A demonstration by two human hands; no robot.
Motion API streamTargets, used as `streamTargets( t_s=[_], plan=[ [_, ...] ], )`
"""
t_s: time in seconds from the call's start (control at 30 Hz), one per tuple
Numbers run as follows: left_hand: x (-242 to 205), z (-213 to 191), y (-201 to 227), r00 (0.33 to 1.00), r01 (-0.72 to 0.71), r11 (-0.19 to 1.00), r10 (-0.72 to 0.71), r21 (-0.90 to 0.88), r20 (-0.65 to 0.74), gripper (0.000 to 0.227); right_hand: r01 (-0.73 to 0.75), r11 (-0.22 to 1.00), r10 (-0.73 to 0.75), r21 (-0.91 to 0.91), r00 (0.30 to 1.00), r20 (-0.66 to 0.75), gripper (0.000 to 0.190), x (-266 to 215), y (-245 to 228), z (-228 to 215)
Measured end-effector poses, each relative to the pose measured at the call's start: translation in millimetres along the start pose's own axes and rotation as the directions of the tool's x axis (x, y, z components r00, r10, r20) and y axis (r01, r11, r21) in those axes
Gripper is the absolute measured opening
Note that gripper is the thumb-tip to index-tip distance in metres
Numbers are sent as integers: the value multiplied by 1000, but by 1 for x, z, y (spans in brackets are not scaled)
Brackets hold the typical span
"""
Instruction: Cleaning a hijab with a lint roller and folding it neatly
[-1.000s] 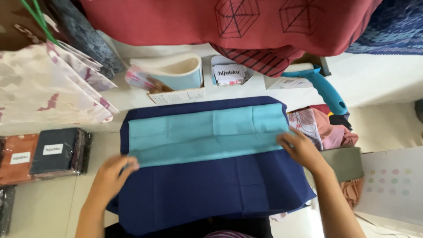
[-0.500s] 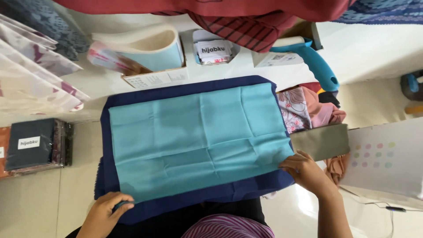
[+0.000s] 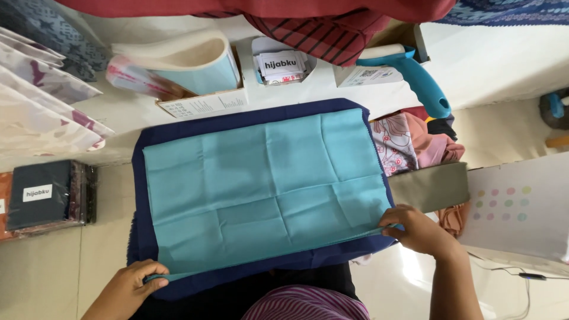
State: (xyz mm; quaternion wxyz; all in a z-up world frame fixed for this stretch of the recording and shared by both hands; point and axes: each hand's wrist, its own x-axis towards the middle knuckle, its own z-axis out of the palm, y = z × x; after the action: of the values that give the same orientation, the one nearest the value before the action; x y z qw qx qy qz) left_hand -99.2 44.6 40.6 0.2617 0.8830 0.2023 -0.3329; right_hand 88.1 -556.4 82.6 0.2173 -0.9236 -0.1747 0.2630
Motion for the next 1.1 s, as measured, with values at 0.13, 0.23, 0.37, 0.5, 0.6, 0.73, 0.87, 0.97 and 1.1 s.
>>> streamTargets(
  t_s=[0.13, 0.23, 0.37, 0.5, 0.6, 0.73, 0.87, 0.97, 1.1],
  plan=[
    [2, 1, 8, 997, 38, 997, -42, 60, 63, 23, 15, 998, -13, -61, 1000, 24, 15, 6, 5, 9],
    [4, 1, 19, 998, 29, 996, -35, 88, 60, 26, 21, 997, -18, -67, 998, 55, 21, 11, 8, 13],
    [3, -14, 32, 995, -27, 996, 18, -85, -101, 43, 65, 996, -52, 66, 980, -192, 34, 24, -1, 3],
    [14, -9, 55, 868, -131, 986, 62, -108, -492, 27, 145, 987, -161, -69, 888, -430, 46, 60, -3, 14],
    [32, 1, 65, 790, -214, 975, 143, -50, -596, 30, 219, 954, -296, -205, 807, -512, 51, 85, -2, 25],
    [50, 11, 62, 664, -188, 942, 330, 278, -671, 38, 215, 914, -390, -343, 692, -607, 33, 99, -5, 29],
    [53, 11, 61, 451, -249, 902, 431, 354, -781, 12, 171, 910, -391, -377, 651, -650, 21, 100, -9, 28],
    [54, 8, 58, 424, -251, 892, 450, 376, -786, 16, 116, 916, -364, -383, 639, -677, 19, 102, -4, 33],
    [54, -3, 71, 367, -275, 879, 470, 390, -803, 13, 112, 954, -283, -277, 634, -719, 20, 107, -3, 33]
  ],
)
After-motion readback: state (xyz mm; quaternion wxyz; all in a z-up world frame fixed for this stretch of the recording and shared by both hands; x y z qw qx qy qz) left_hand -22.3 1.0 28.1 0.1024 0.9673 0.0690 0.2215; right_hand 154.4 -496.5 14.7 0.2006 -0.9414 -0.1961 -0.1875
